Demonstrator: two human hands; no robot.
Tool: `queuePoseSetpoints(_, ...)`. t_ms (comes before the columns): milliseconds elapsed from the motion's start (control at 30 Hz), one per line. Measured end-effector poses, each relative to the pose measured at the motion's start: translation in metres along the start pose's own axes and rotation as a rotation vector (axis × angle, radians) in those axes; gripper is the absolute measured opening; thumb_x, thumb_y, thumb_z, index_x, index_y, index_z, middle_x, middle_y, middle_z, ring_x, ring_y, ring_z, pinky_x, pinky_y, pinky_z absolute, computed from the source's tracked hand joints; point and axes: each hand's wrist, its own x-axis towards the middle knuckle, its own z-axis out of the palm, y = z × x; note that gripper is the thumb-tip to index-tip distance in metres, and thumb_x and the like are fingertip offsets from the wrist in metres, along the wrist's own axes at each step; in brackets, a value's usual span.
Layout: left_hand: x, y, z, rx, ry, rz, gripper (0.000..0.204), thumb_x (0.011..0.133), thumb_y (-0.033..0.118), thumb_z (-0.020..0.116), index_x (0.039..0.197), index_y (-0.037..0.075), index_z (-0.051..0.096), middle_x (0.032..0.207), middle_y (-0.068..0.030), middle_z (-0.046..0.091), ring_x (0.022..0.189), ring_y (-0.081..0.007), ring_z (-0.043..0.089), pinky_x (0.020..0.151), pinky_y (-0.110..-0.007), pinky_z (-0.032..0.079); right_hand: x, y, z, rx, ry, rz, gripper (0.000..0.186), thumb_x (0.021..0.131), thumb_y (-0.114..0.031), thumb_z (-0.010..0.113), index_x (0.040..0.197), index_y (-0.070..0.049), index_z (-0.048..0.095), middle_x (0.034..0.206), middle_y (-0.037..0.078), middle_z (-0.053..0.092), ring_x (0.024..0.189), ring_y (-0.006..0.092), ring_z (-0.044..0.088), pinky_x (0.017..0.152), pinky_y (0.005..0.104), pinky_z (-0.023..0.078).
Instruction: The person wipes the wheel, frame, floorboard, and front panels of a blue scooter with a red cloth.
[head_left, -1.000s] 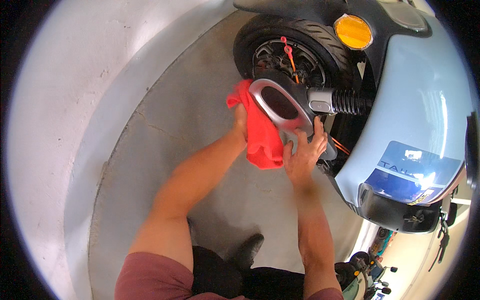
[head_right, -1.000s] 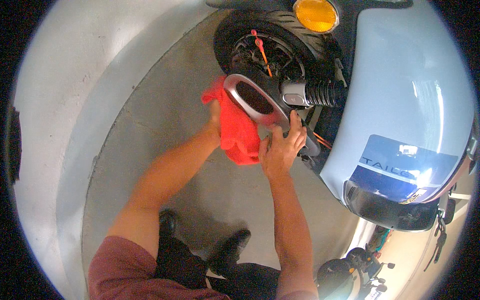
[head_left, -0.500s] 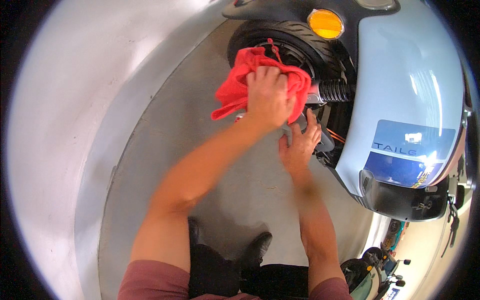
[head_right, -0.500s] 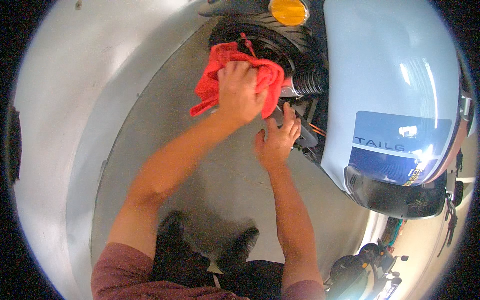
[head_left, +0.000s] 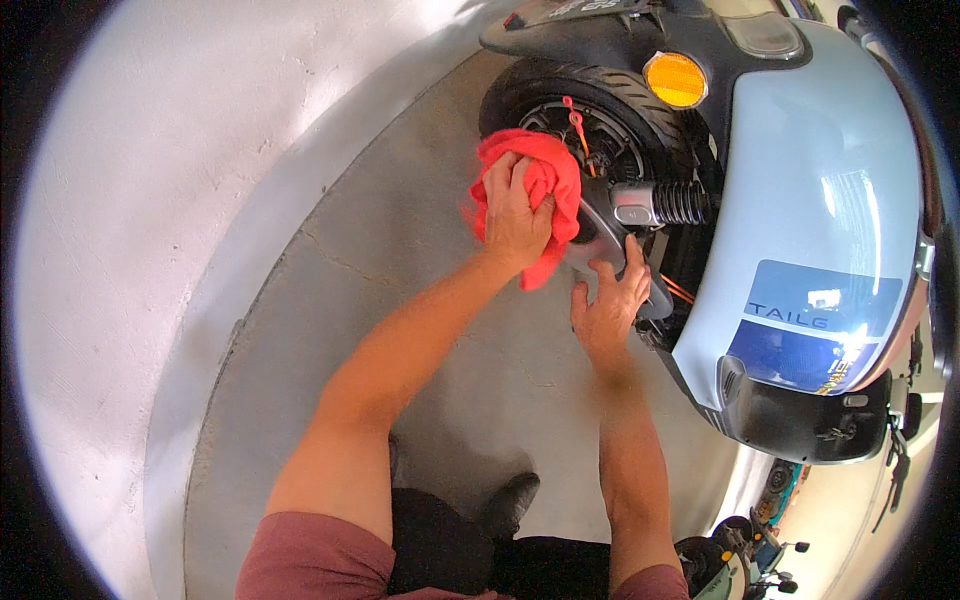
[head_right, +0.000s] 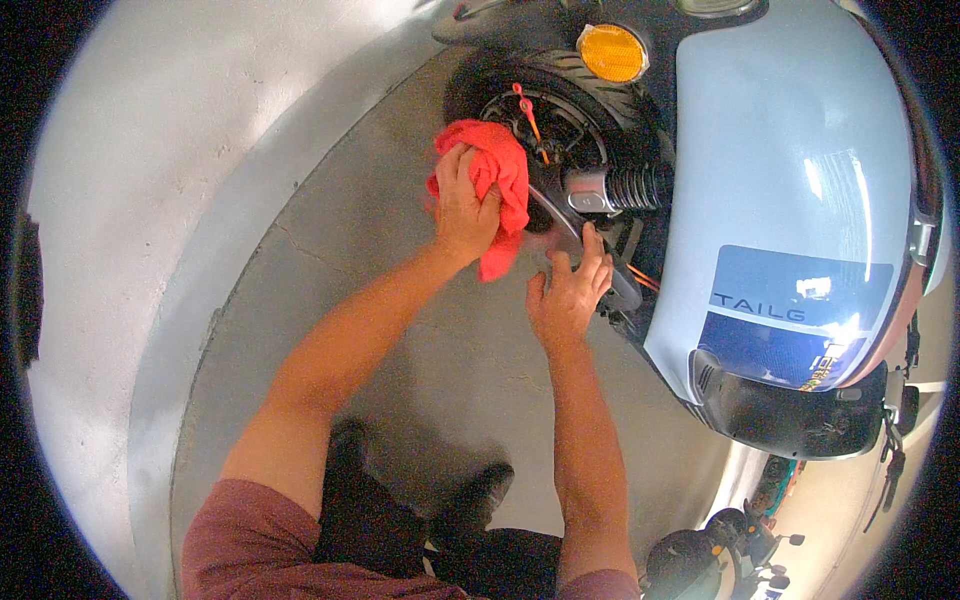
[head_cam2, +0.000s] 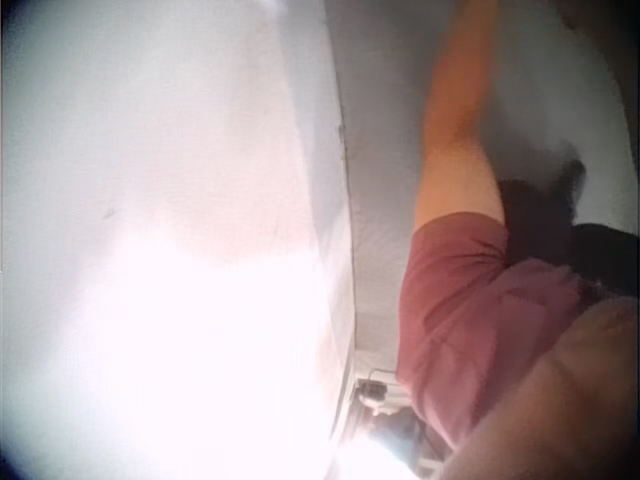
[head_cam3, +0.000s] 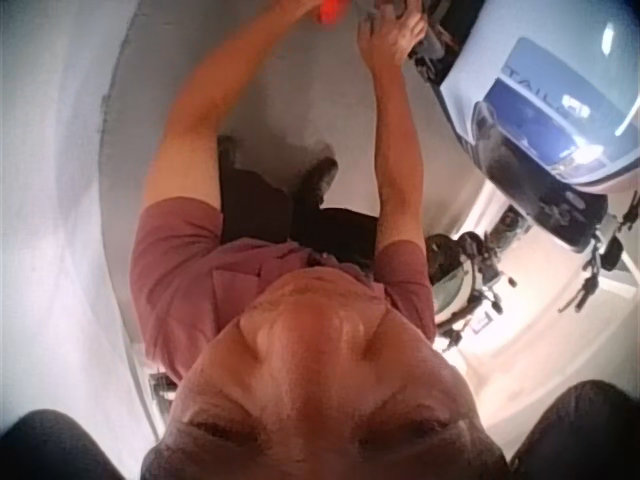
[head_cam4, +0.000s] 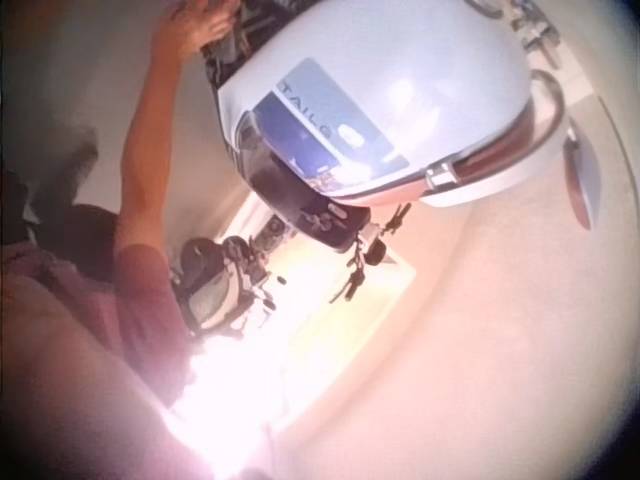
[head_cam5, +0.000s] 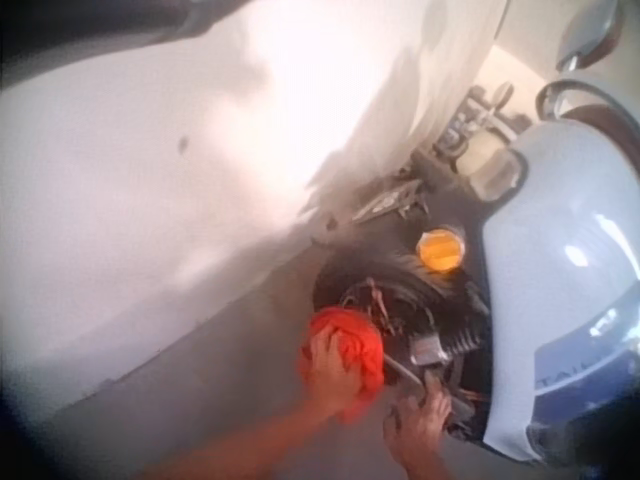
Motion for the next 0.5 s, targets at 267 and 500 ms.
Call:
queuePoseSetpoints(267, -0.033, -0.058, 0.038, -0.866, 0.128, -0.840, 0.038, 0.105, 0.023, 0.055, 0.139, 0.005, 0.054, 0.127, -0.0117, 0.067, 0.114, -0.0318, 0.066, 0.100, -0.045, 0.053, 0.000, 0.001, 0.000, 0.059, 0.051, -0.003, 0.032, 0.071, -0.004, 0.070, 0.103, -0.007, 0.069, 0.159, 0.024, 0.034, 0.140, 0.0498, 0.037, 0.114, 0.0620, 0.028)
queuePoseSetpoints(500, -0.075, -0.007, 0.040, -1.819, -0.233, -1.309, 0.048, 0.103, 0.038, 0.054, 0.138, 0.005, 0.056, 0.127, -0.0168, 0.067, 0.111, -0.0374, 0.067, 0.100, -0.054, 0.055, -0.016, 0.000, -0.018, 0.226, 0.055, 0.064, 0.039, 0.074, 0.003, 0.067, 0.111, -0.006, 0.070, 0.150, 0.024, 0.048, 0.133, 0.0443, 0.050, 0.113, 0.0499, 0.038)
